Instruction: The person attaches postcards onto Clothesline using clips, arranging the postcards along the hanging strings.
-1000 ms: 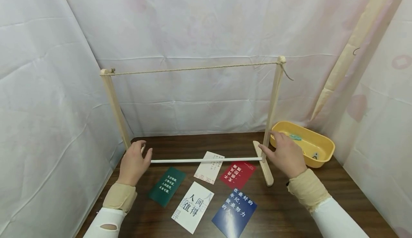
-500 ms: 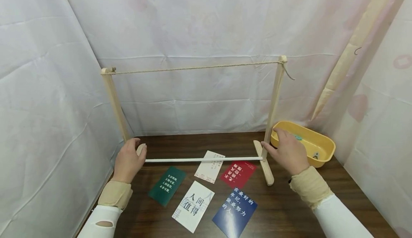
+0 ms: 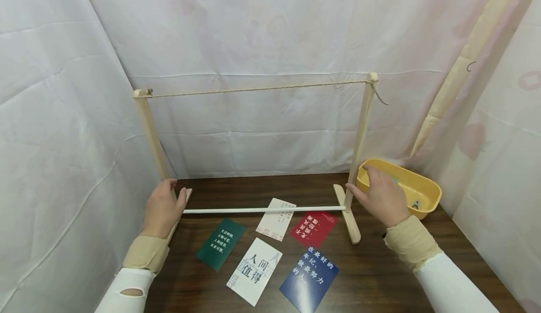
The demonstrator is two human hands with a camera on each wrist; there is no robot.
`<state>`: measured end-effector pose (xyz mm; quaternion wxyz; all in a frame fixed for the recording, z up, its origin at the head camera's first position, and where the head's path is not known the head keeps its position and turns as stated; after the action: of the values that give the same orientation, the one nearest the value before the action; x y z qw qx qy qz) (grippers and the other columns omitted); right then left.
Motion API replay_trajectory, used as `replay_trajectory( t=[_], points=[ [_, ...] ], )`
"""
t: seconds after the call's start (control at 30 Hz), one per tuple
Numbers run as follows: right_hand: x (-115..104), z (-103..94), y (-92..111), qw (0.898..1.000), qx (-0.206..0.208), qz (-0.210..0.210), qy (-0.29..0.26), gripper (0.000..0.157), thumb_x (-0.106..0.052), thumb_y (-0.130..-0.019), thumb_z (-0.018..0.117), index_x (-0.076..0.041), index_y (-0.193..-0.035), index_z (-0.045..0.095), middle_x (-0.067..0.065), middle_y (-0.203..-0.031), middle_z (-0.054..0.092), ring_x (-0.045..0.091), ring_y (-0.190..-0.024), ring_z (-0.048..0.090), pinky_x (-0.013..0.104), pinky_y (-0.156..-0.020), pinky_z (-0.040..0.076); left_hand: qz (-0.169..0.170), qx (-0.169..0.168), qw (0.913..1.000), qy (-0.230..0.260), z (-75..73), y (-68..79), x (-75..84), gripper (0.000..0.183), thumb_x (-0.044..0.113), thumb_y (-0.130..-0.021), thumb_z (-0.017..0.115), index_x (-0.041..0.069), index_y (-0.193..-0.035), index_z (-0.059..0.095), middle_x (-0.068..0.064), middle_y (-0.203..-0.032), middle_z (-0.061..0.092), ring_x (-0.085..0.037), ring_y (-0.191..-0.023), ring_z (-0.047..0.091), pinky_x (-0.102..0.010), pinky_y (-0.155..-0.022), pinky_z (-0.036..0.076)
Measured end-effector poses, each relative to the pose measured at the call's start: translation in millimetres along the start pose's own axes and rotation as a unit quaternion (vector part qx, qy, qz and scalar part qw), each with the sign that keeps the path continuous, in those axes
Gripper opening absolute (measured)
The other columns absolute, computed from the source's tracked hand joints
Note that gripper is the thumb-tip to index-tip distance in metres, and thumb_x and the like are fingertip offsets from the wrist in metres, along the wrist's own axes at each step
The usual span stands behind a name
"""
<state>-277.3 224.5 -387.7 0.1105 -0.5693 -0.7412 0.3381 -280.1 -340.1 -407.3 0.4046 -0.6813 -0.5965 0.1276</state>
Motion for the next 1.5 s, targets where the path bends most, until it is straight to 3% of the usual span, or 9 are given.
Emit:
replay_trajectory(
  t=[0.23, 0.6, 0.93, 1.33, 1.5],
  points=[
    [4.5, 2.6, -2.3, 1.000, 0.010, -0.011, -0.014, 0.065, -0.033, -0.087, 0.089, 0.010, -0.126, 0.060, 0.032, -0.103, 0.073, 0.050, -0.087, 0.072, 0.063, -0.068, 0.060, -0.022, 0.015, 0.9995, 0.019, -3.3, -2.7, -6.5, 0.032, 0.006, -0.097, 0.072, -0.014, -0.120, 0.065, -0.033, -0.112, 0.071, -0.053, -0.102, 0.070, -0.065, -0.086, 0.056],
    [5.7, 1.5, -9.3, 0.999, 0.026, -0.020, -0.035, 0.062, -0.028, -0.087, 0.090, 0.009, -0.128, 0.061, 0.031, -0.106, 0.074, 0.049, -0.091, 0.073, 0.063, -0.072, 0.060, -0.021, 0.044, 0.9984, 0.027, -12.1, -12.9, -5.2, 0.032, 0.004, -0.096, 0.072, -0.016, -0.119, 0.062, -0.034, -0.112, 0.069, -0.053, -0.098, 0.069, -0.063, -0.084, 0.057],
    [6.0, -0.1, -15.2, 0.999, 0.014, -0.013, -0.039, 0.067, -0.030, -0.090, 0.088, 0.015, -0.133, 0.060, 0.036, -0.112, 0.073, 0.052, -0.093, 0.073, 0.066, -0.073, 0.059, -0.036, 0.064, 0.9966, 0.039, -18.8, -21.1, -9.8, 0.034, 0.005, -0.096, 0.071, -0.016, -0.120, 0.060, -0.033, -0.110, 0.066, -0.052, -0.097, 0.068, -0.063, -0.085, 0.055],
    [6.4, -0.3, -23.7, 0.998, -0.002, 0.004, -0.055, 0.068, -0.031, -0.093, 0.086, 0.014, -0.135, 0.058, 0.036, -0.112, 0.072, 0.053, -0.091, 0.072, 0.067, -0.073, 0.058, -0.077, 0.034, 0.9959, 0.033, -21.3, -24.9, -15.7, 0.042, 0.011, -0.100, 0.069, -0.016, -0.129, 0.054, -0.035, -0.116, 0.061, -0.053, -0.101, 0.066, -0.067, -0.083, 0.054],
    [8.1, -0.4, -27.1, 0.997, -0.007, 0.018, -0.070, 0.069, -0.031, -0.094, 0.085, 0.014, -0.138, 0.056, 0.036, -0.113, 0.071, 0.052, -0.093, 0.072, 0.067, -0.074, 0.057, -0.090, 0.021, 0.9948, 0.041, -20.5, -28.0, -16.5, 0.048, 0.013, -0.101, 0.068, -0.015, -0.135, 0.049, -0.036, -0.123, 0.058, -0.054, -0.108, 0.063, -0.068, -0.088, 0.053]
  ],
)
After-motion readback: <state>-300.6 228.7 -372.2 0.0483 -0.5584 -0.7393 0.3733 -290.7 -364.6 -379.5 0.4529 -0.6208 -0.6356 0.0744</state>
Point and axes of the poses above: each hand's wrist, its own y-axis away from the middle knuckle, its own z-axis out of the palm, x = y × z, the point moved 4 cm from there along -y, towards the middle knuckle
